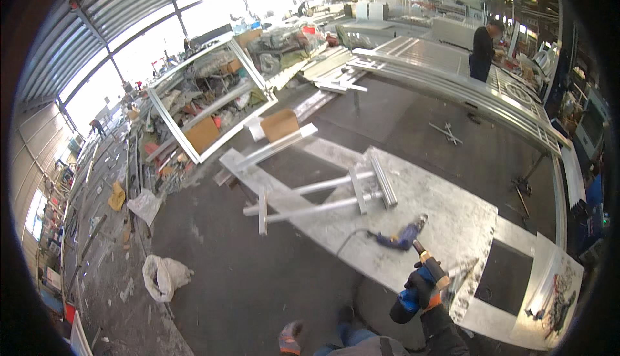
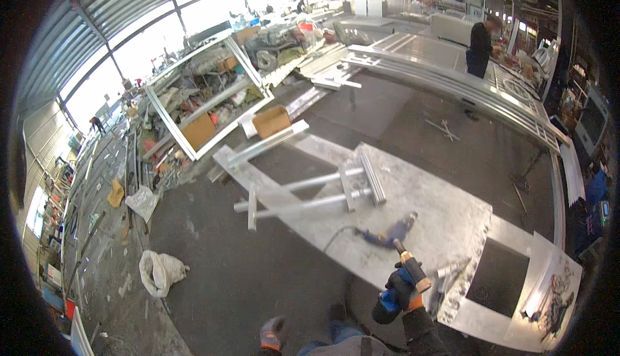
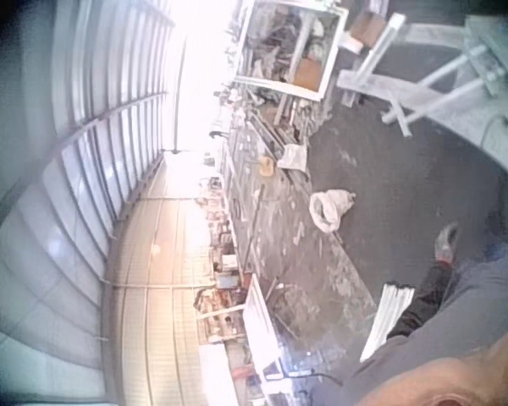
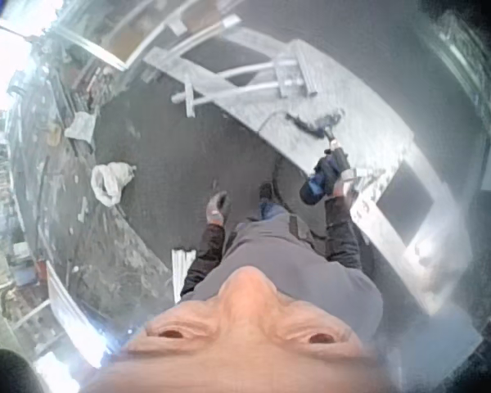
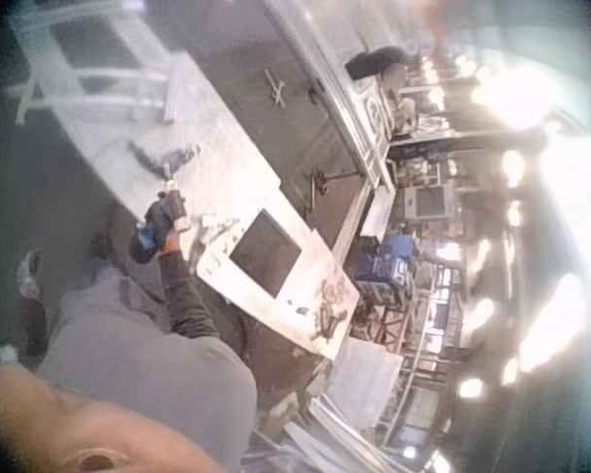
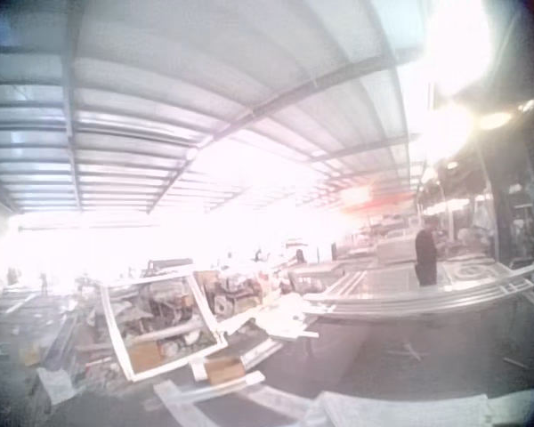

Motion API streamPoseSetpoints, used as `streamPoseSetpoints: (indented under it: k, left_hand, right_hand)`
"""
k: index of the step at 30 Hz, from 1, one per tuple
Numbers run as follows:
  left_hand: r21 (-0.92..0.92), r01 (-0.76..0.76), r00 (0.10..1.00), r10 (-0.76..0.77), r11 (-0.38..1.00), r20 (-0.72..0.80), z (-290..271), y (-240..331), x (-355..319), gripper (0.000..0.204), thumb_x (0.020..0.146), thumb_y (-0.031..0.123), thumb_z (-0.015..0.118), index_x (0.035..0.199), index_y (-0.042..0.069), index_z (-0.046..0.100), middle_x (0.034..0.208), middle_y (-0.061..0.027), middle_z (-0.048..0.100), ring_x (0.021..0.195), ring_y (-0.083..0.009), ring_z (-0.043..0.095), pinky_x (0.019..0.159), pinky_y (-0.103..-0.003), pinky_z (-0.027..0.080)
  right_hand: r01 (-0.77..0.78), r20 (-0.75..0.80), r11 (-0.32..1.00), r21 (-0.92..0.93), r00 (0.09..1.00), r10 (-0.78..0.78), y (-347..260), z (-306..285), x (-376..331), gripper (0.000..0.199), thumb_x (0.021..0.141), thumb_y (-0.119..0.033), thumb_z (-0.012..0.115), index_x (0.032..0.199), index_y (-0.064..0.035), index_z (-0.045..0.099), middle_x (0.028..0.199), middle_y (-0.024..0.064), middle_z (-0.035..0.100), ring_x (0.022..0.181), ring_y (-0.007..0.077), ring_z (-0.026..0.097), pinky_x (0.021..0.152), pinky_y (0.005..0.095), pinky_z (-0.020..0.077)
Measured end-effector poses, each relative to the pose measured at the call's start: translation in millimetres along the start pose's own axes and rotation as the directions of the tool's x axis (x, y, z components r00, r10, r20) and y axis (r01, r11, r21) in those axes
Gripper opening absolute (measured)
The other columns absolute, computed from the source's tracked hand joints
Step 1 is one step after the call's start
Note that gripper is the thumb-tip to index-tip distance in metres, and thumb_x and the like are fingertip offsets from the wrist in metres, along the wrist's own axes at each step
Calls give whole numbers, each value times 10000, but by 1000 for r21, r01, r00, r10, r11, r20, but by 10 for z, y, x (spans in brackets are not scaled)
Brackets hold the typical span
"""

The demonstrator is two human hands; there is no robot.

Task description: The person assembles a metal frame by aligning and fastening aluminum profiles with a corded drill, then uses an angle grinder to deburr small metal rings. The person places assembled components on a workbench and continues drilling additional joints.

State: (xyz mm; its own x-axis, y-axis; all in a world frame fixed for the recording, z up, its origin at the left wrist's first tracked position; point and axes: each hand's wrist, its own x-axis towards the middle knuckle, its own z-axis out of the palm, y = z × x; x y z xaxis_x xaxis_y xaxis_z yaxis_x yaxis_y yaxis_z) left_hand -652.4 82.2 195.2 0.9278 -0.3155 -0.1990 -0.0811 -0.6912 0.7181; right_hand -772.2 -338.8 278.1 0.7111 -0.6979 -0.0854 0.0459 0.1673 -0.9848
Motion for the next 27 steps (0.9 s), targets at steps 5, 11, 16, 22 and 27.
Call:
streamPoseSetpoints:
  k: [5,11,16,22,27]
  left_hand:
    - [103,-83,988,68,991,141,354,134,1169,337,866,324,700,1111,93,709,1087,-135,713,1002,-329,674,853,-432,542]
    - [54,-477,867,459,877,195,772,839,2891,300,902,312,668,1117,104,698,1101,-162,689,1035,-373,646,891,-443,518]
    - [73,-526,813,476,847,336,1519,1451,4305,339,905,313,668,1177,112,672,1142,-160,684,1069,-374,638,905,-438,511]
    - [168,-604,759,498,779,420,2325,1922,5413,303,897,276,656,1157,121,670,1168,-144,647,1056,-365,605,888,-469,493]
    - [23,-670,649,571,742,503,2730,2282,5928,380,884,349,660,1199,137,644,1180,-123,626,1069,-336,607,920,-467,469]
  right_hand:
    - [-110,-38,993,49,993,112,-24,436,723,271,811,-80,670,1049,-40,548,673,49,577,567,158,588,510,299,491]
    - [-249,-199,968,25,948,249,50,656,1206,269,815,-79,691,1048,-53,559,656,37,560,519,156,558,484,300,476]
    - [-398,-374,914,83,837,399,166,945,1603,245,839,-73,683,1048,-56,557,681,41,572,540,164,572,501,312,491]
    - [-532,-548,841,97,677,491,228,1356,1952,244,846,-71,695,1056,-61,571,725,49,605,572,162,598,519,309,506]
    - [-621,-597,767,160,558,576,166,1667,2339,281,832,-82,744,1071,-52,598,747,35,622,613,126,599,550,298,491]
